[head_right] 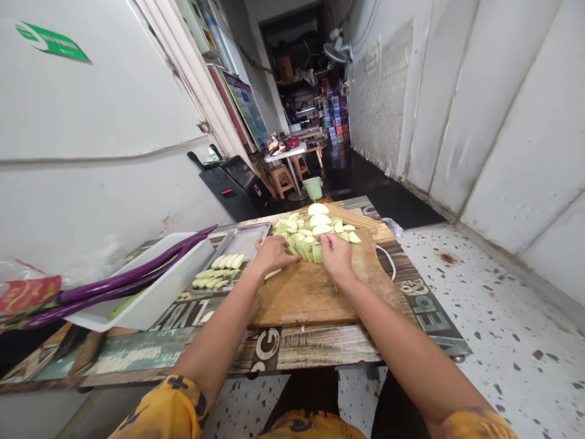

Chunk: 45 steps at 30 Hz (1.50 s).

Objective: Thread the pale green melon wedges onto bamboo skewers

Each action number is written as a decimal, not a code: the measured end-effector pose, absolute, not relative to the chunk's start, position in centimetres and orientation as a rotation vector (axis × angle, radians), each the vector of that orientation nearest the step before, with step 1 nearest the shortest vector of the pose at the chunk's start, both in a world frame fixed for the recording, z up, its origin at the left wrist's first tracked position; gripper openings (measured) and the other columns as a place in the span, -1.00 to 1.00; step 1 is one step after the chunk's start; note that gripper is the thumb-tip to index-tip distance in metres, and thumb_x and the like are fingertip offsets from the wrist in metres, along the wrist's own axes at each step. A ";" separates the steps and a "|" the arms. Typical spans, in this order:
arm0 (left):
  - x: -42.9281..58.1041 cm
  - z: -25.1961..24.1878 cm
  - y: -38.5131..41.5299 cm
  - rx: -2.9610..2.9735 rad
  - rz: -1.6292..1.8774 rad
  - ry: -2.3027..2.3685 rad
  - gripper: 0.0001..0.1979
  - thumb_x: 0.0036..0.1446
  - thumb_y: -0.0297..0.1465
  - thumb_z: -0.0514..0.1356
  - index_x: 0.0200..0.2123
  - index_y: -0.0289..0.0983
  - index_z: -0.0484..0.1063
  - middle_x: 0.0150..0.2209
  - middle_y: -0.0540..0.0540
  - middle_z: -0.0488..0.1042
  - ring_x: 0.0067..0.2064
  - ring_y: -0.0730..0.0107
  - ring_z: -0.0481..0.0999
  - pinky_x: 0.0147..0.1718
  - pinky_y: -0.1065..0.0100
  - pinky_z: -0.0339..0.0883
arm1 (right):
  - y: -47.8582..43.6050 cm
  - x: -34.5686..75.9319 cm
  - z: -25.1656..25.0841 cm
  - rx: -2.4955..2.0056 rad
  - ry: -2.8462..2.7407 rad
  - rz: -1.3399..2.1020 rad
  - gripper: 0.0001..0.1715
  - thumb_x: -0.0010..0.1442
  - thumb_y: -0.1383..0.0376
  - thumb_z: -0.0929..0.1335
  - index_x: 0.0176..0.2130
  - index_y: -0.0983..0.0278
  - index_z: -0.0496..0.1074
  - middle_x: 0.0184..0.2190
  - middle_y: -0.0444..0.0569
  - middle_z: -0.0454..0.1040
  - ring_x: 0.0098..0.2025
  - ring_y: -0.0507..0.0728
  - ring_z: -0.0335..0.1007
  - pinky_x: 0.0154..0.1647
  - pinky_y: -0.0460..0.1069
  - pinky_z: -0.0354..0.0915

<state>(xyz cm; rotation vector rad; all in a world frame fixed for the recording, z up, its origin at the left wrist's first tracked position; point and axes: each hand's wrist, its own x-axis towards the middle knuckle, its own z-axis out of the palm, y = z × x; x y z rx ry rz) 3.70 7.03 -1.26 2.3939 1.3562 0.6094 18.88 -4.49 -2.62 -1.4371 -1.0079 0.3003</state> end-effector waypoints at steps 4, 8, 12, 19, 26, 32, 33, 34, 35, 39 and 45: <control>2.4 -0.5 6.0 1.898 1.014 1.026 -0.55 -0.25 -0.27 0.34 -0.22 -0.28 0.41 -0.16 -0.19 0.48 -0.05 0.13 0.42 0.01 0.14 0.19 | -4.7 18.6 -2.5 -1.426 -1.037 0.322 -0.63 0.13 0.17 0.19 -0.43 0.33 0.45 -0.70 -0.17 0.21 -0.60 0.02 0.11 -0.56 -0.10 0.07; 1.5 -0.9 5.8 1.154 1.055 0.640 -0.63 -0.13 -0.46 0.29 -0.19 -0.30 0.34 -0.16 -0.18 0.48 -0.07 0.24 0.47 -0.06 0.22 0.32 | -5.2 17.6 -2.5 -1.412 -1.216 0.351 -0.65 0.16 0.19 0.19 -0.43 0.31 0.44 -0.68 -0.17 0.25 -0.59 0.01 0.13 -0.56 -0.11 0.06; 0.9 -2.2 6.8 0.829 1.064 0.554 -0.71 -0.05 -0.62 0.16 -0.20 -0.31 0.38 -0.18 -0.14 0.49 -0.15 0.45 0.50 -0.15 0.44 0.36 | -5.7 16.5 -2.4 -1.398 -1.527 0.332 -0.64 0.19 0.22 0.18 -0.47 0.30 0.43 -0.62 -0.14 0.32 -0.54 0.02 0.20 -0.51 -0.10 0.08; 0.1 -2.6 7.8 0.660 1.222 0.613 -0.83 0.01 -0.52 0.17 -0.25 -0.31 0.39 -0.23 -0.13 0.51 -0.39 0.53 0.49 -0.37 0.48 0.36 | -6.0 15.6 -3.0 -1.447 -1.767 0.325 -0.63 0.23 0.21 0.17 -0.43 0.29 0.44 -0.59 -0.12 0.37 -0.54 0.04 0.23 -0.50 -0.09 0.08; -0.7 -2.7 8.2 0.539 1.268 0.622 -0.84 0.04 -0.48 0.17 -0.25 -0.34 0.38 -0.28 -0.17 0.51 -0.27 0.36 0.54 -0.26 0.37 0.39 | -5.7 15.4 -3.6 -1.488 -1.846 0.282 -0.66 0.23 0.22 0.18 -0.37 0.28 0.46 -0.54 -0.09 0.44 -0.50 0.06 0.30 -0.47 -0.09 0.12; -0.4 -2.3 7.7 0.559 1.298 0.709 -0.88 0.06 -0.50 0.15 -0.27 -0.34 0.34 -0.34 -0.17 0.52 -0.34 0.36 0.55 -0.27 0.33 0.40 | -5.7 15.3 -3.7 -1.482 -1.892 0.282 -0.65 0.24 0.22 0.16 -0.36 0.29 0.45 -0.51 -0.07 0.45 -0.49 0.06 0.31 -0.45 -0.09 0.15; -0.4 -2.2 7.6 0.561 1.300 0.718 -0.90 0.06 -0.50 0.15 -0.30 -0.34 0.32 -0.34 -0.17 0.52 -0.34 0.35 0.55 -0.28 0.34 0.40 | -5.7 15.2 -3.6 -1.478 -1.895 0.287 -0.65 0.24 0.23 0.16 -0.34 0.29 0.45 -0.49 -0.07 0.46 -0.47 0.07 0.33 -0.43 -0.09 0.17; -0.4 -2.1 7.5 0.562 1.299 0.723 -0.92 0.06 -0.50 0.14 -0.32 -0.34 0.31 -0.34 -0.17 0.52 -0.34 0.34 0.56 -0.28 0.35 0.40 | -5.7 15.2 -3.6 -1.474 -1.897 0.293 -0.65 0.24 0.23 0.16 -0.33 0.29 0.46 -0.46 -0.06 0.48 -0.45 0.08 0.35 -0.41 -0.09 0.19; -0.3 -2.0 7.4 0.566 1.297 0.727 -0.93 0.06 -0.50 0.14 -0.33 -0.35 0.30 -0.35 -0.17 0.52 -0.33 0.34 0.56 -0.29 0.35 0.40 | -5.8 15.1 -3.5 -1.469 -1.900 0.299 -0.65 0.24 0.24 0.16 -0.32 0.29 0.46 -0.43 -0.05 0.49 -0.42 0.08 0.37 -0.38 -0.09 0.20; -0.3 -1.9 7.3 0.599 1.278 0.749 -0.92 0.06 -0.50 0.15 -0.33 -0.36 0.30 -0.39 -0.17 0.51 -0.34 0.32 0.56 -0.27 0.34 0.40 | -5.8 15.0 -3.5 -1.471 -1.910 0.300 -0.65 0.24 0.24 0.16 -0.33 0.28 0.47 -0.42 -0.04 0.51 -0.39 0.10 0.40 -0.33 -0.08 0.24; -0.3 -1.8 7.3 0.598 1.288 0.758 -0.94 0.07 -0.52 0.13 -0.33 -0.37 0.30 -0.40 -0.17 0.51 -0.33 0.31 0.57 -0.25 0.31 0.40 | -5.8 14.9 -3.5 -1.460 -1.894 0.308 -0.67 0.23 0.26 0.17 -0.31 0.29 0.46 -0.42 -0.05 0.50 -0.40 0.09 0.38 -0.38 -0.09 0.22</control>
